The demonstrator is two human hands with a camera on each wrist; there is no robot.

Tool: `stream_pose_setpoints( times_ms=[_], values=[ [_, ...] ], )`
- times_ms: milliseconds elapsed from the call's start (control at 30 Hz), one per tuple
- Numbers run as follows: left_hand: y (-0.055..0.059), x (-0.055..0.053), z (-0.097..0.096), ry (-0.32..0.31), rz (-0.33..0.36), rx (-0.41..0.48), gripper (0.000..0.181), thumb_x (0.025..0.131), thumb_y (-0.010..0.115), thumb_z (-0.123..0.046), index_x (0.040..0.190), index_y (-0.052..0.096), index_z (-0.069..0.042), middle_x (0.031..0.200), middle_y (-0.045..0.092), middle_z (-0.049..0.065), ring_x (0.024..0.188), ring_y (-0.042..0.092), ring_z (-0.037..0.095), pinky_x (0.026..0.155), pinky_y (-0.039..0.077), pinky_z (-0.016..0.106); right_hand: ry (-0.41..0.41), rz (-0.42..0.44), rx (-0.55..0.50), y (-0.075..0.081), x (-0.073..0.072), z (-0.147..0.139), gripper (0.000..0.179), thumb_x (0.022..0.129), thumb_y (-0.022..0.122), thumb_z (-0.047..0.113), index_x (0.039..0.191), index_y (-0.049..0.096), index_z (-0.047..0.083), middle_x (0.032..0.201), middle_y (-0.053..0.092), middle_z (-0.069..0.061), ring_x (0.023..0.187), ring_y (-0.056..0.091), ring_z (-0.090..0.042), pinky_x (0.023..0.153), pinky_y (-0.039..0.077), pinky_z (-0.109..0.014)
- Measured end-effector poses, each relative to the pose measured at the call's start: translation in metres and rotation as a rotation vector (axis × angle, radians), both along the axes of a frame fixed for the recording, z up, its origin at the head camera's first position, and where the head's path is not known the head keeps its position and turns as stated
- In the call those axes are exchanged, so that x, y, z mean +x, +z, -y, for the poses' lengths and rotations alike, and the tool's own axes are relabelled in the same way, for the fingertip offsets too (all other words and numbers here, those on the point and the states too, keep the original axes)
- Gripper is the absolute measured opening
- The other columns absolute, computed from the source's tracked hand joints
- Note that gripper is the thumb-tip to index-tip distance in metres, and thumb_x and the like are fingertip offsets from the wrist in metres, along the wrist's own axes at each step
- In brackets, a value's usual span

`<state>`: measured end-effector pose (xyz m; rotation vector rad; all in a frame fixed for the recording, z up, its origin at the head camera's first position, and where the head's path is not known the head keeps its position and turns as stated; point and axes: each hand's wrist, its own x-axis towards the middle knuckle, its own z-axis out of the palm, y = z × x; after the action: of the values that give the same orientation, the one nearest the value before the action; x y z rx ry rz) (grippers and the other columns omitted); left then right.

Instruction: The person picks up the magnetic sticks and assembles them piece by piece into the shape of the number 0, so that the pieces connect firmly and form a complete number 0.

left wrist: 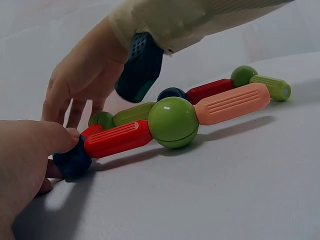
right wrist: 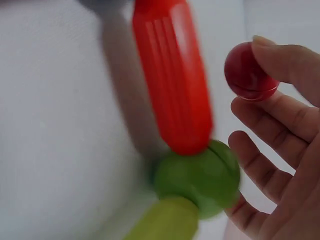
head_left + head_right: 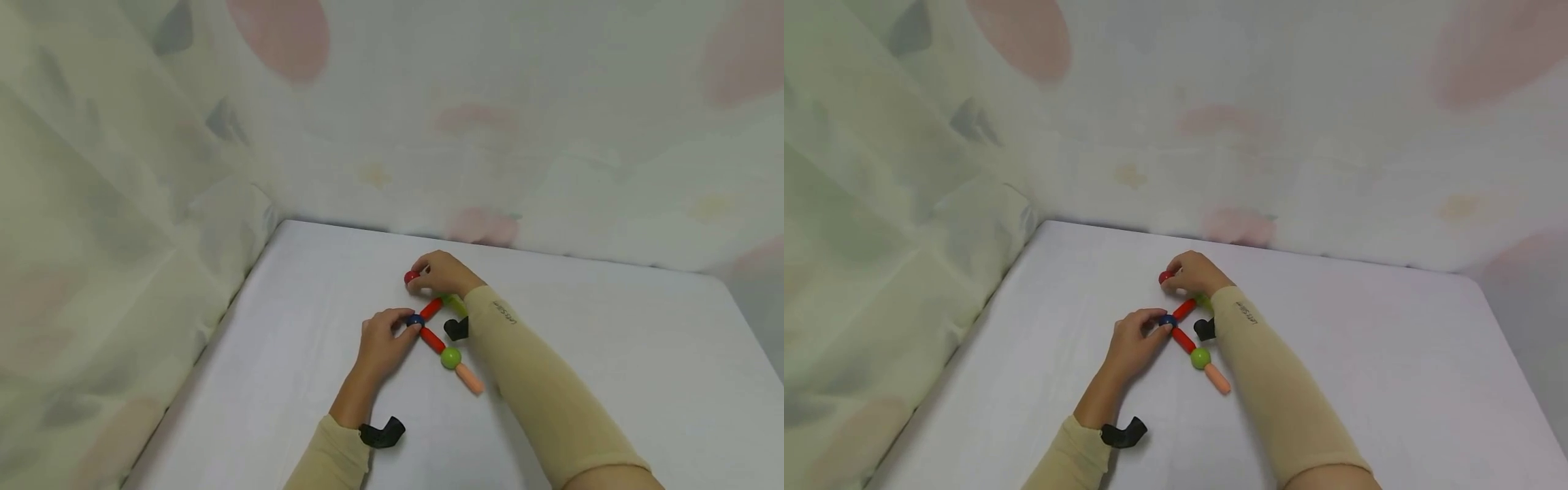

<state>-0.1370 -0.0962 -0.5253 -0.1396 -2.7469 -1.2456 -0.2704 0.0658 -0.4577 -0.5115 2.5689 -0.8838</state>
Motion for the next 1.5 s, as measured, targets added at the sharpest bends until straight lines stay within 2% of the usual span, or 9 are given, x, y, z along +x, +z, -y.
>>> stream_pose_setpoints(
  times_ms=[167, 267, 367, 500, 667, 867, 1100, 1333, 1500],
  values=[
    [-0.001, 0.003, 0.008, 0.014, 0.016, 0.000, 0.030, 0.091, 0.068, -0.042, 0.117, 0.070, -0.027, 0.107, 0.068, -0.013, 0.100, 0.059, 0.009, 0.090, 0.036, 0.036, -0.069, -0.062, -0.150, 0.019, 0.028, -0.012, 0.038, 0.085, 0.071, 0.047, 0.114, 0.070, 0.022, 0.110, 0.065, 0.002, 0.105, 0.056, -0.020, 0.087, 0.049, -0.040],
    [0.000, 0.006, 0.017, 0.038, 0.020, 0.009, 0.029, 0.091, 0.068, -0.042, 0.116, 0.070, -0.028, 0.106, 0.068, -0.014, 0.099, 0.059, 0.009, 0.088, 0.036, 0.036, -0.111, -0.121, -0.295, 0.028, 0.058, -0.023, 0.037, 0.085, 0.071, 0.049, 0.113, 0.069, 0.024, 0.104, 0.066, 0.004, 0.099, 0.058, -0.018, 0.083, 0.051, -0.038],
    [0.002, 0.009, 0.027, 0.057, 0.010, 0.018, 0.029, 0.090, 0.069, -0.042, 0.115, 0.071, -0.027, 0.106, 0.069, -0.013, 0.099, 0.061, 0.010, 0.089, 0.035, 0.036, -0.148, -0.186, -0.398, 0.033, 0.094, -0.039, 0.033, 0.086, 0.074, 0.043, 0.111, 0.070, 0.022, 0.095, 0.065, 0.003, 0.090, 0.058, -0.018, 0.078, 0.051, -0.033],
    [0.004, 0.012, 0.039, 0.086, 0.010, 0.017, 0.029, 0.090, 0.070, -0.040, 0.115, 0.071, -0.026, 0.106, 0.070, -0.011, 0.098, 0.061, 0.011, 0.090, 0.034, 0.035, -0.165, -0.193, -0.420, 0.025, 0.137, -0.061, 0.029, 0.084, 0.078, 0.035, 0.109, 0.071, 0.022, 0.083, 0.060, 0.002, 0.076, 0.052, -0.017, 0.063, 0.045, -0.025],
    [0.006, 0.012, 0.052, 0.114, 0.019, -0.002, 0.028, 0.089, 0.071, -0.037, 0.115, 0.071, -0.026, 0.105, 0.070, -0.009, 0.097, 0.060, 0.012, 0.090, 0.034, 0.036, -0.094, -0.045, -0.352, 0.001, 0.171, -0.080, 0.028, 0.084, 0.078, 0.031, 0.109, 0.071, 0.020, 0.076, 0.056, 0.003, 0.064, 0.049, -0.011, 0.054, 0.040, -0.021],
    [0.005, 0.008, 0.059, 0.115, 0.005, -0.004, 0.029, 0.089, 0.071, -0.035, 0.116, 0.070, -0.025, 0.105, 0.070, -0.008, 0.096, 0.059, 0.012, 0.089, 0.032, 0.036, -0.014, 0.042, -0.174, -0.011, 0.185, -0.085, 0.027, 0.081, 0.080, 0.035, 0.103, 0.071, 0.020, 0.065, 0.052, 0.008, 0.057, 0.047, -0.006, 0.051, 0.035, -0.020],
    [0.006, 0.003, 0.058, 0.095, 0.004, -0.009, 0.030, 0.090, 0.070, -0.036, 0.118, 0.069, -0.025, 0.109, 0.070, -0.006, 0.098, 0.059, 0.013, 0.088, 0.033, 0.036, -0.029, 0.077, -0.014, -0.011, 0.186, -0.075, 0.028, 0.077, 0.082, 0.038, 0.096, 0.072, 0.020, 0.060, 0.052, 0.006, 0.055, 0.048, -0.010, 0.051, 0.035, -0.023],
    [0.006, 0.003, 0.058, 0.100, 0.022, -0.019, 0.030, 0.090, 0.070, -0.036, 0.118, 0.070, -0.024, 0.109, 0.070, -0.006, 0.099, 0.059, 0.013, 0.089, 0.034, 0.036, -0.053, 0.055, 0.016, -0.012, 0.188, -0.065, 0.029, 0.075, 0.083, 0.040, 0.096, 0.072, 0.022, 0.063, 0.055, 0.007, 0.059, 0.050, -0.011, 0.053, 0.039, -0.025],
    [0.007, 0.004, 0.059, 0.098, 0.018, -0.014, 0.030, 0.090, 0.070, -0.036, 0.117, 0.069, -0.024, 0.109, 0.070, -0.005, 0.099, 0.059, 0.014, 0.089, 0.034, 0.036, -0.043, 0.106, 0.016, -0.009, 0.188, -0.069, 0.035, 0.073, 0.086, 0.032, 0.103, 0.071, 0.022, 0.064, 0.055, 0.003, 0.059, 0.051, -0.013, 0.052, 0.038, -0.026]
  ],
)
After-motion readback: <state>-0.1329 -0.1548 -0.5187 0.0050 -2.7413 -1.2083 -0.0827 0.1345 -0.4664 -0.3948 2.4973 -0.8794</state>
